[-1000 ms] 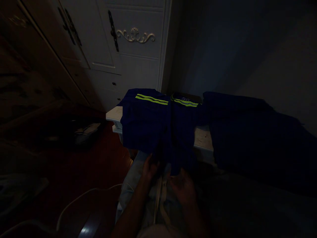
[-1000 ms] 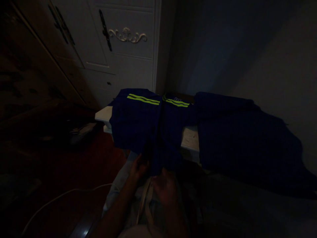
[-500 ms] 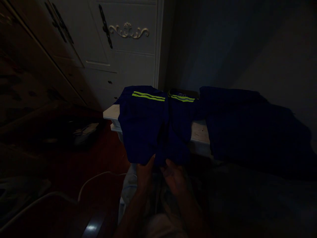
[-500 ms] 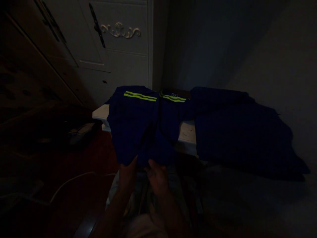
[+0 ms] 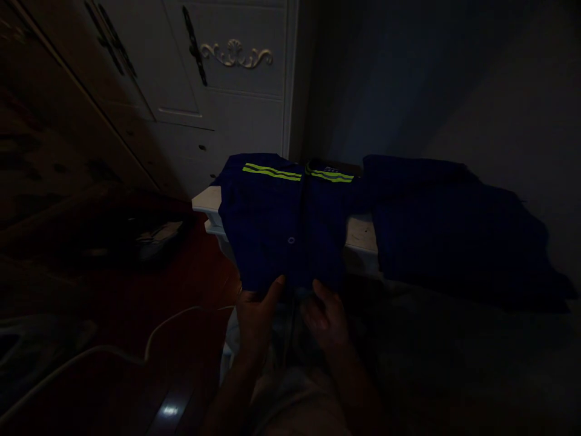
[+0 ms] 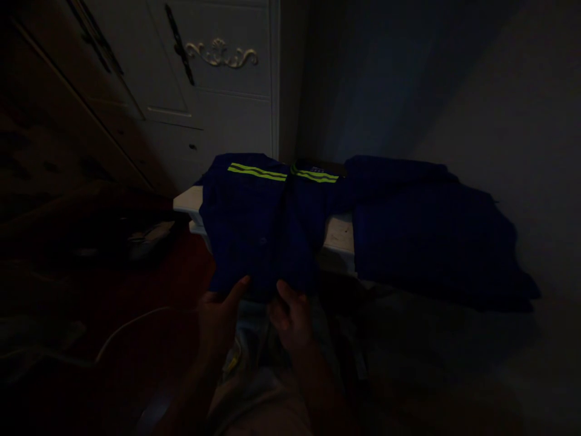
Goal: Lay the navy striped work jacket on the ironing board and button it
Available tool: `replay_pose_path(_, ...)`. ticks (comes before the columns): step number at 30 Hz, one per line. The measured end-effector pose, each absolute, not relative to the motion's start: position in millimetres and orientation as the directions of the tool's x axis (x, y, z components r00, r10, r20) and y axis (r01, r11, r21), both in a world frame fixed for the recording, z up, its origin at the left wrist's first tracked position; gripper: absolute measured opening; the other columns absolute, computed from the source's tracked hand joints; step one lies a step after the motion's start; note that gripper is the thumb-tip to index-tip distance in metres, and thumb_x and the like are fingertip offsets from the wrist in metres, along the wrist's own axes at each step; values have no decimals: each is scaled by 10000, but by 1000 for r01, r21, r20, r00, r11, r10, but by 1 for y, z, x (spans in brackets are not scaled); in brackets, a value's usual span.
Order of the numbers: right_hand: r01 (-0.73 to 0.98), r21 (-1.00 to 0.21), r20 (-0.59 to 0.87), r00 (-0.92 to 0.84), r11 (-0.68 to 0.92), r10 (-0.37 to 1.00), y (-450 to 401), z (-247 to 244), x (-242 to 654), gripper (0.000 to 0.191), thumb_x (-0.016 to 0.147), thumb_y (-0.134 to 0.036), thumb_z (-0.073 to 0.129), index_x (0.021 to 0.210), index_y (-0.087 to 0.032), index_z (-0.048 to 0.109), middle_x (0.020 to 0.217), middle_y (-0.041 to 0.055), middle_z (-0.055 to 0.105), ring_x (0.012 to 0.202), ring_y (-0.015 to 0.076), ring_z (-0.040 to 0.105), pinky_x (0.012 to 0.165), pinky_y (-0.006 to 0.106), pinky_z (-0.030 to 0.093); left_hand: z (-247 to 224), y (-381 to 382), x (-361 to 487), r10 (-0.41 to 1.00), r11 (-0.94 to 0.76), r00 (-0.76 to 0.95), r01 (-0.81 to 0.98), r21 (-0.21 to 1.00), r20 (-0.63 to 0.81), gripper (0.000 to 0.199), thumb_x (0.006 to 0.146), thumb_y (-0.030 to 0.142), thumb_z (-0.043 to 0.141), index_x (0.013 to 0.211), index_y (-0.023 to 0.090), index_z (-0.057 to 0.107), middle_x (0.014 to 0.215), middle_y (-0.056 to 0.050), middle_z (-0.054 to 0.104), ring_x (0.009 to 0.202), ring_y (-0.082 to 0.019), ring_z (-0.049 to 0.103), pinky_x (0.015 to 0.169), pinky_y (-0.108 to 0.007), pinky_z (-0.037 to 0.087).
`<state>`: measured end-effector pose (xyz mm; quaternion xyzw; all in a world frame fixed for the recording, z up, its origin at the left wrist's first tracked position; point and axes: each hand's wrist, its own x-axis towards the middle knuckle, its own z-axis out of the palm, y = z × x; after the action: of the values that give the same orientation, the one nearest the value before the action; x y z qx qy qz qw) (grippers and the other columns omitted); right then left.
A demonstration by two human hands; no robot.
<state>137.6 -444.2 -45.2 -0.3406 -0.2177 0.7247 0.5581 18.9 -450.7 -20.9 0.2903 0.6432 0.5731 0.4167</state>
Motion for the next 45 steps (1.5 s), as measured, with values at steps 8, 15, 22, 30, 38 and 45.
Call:
replay_pose_path(8,-456,-829,-367,7,-323,930,-455,-50,126,566,576,-560,809,384,-191,425,311,-52,367,303,45,311,349,209,239,-28,-447,20,850,128,-503,-92,987,-157,360,627,470,782,595,123,691,593,-16,648,587,-146,581,557,-229,449)
replay_pose_path(15,-301,-910,-326,100,-283,940,-457,-57,129,505,591,-568,798,409,-182,528,369,7,497,360,86,423,428,232,373,-38,-446,21,823,234,-513,-83,969,-243,471,594,565,787,510,138,606,473,11,533,473,-112,484,451,-219,352)
replay_pose_path(22,-20,-887,-421,-375,-461,826,-462,-48,152,723,711,-829,518,635,-132,696,430,42,585,293,83,429,317,188,257,-28,-448,21,866,217,-444,-84,973,-231,520,625,541,761,473,174,426,462,70,359,449,-59,333,431,-195,277)
replay_pose_path(30,69,-998,8,-4,8,1000,-467,-21,185,315,806,-488,681,712,-192,731,546,17,620,490,131,557,487,226,434,-36,-446,25,909,237,-301,-196,951,-289,393,623,479,780,566,140,588,524,30,536,505,-84,464,493,-199,348)
replay_pose_path(38,381,-921,127,97,81,987,-423,-83,178,579,690,-369,787,1233,-248,629,1201,94,622,1017,248,604,958,419,459,-37,-438,25,893,212,-370,-153,965,-255,356,577,457,808,561,143,642,584,-39,667,569,-148,596,538,-231,444)
replay_pose_path(45,704,-687,-90,164,-181,982,-395,-126,153,586,855,-478,622,1308,-122,515,1162,203,659,1035,292,650,861,369,469,-50,-436,17,848,150,-488,-153,977,-207,378,597,479,807,636,133,659,606,-13,642,560,-123,556,514,-212,412)
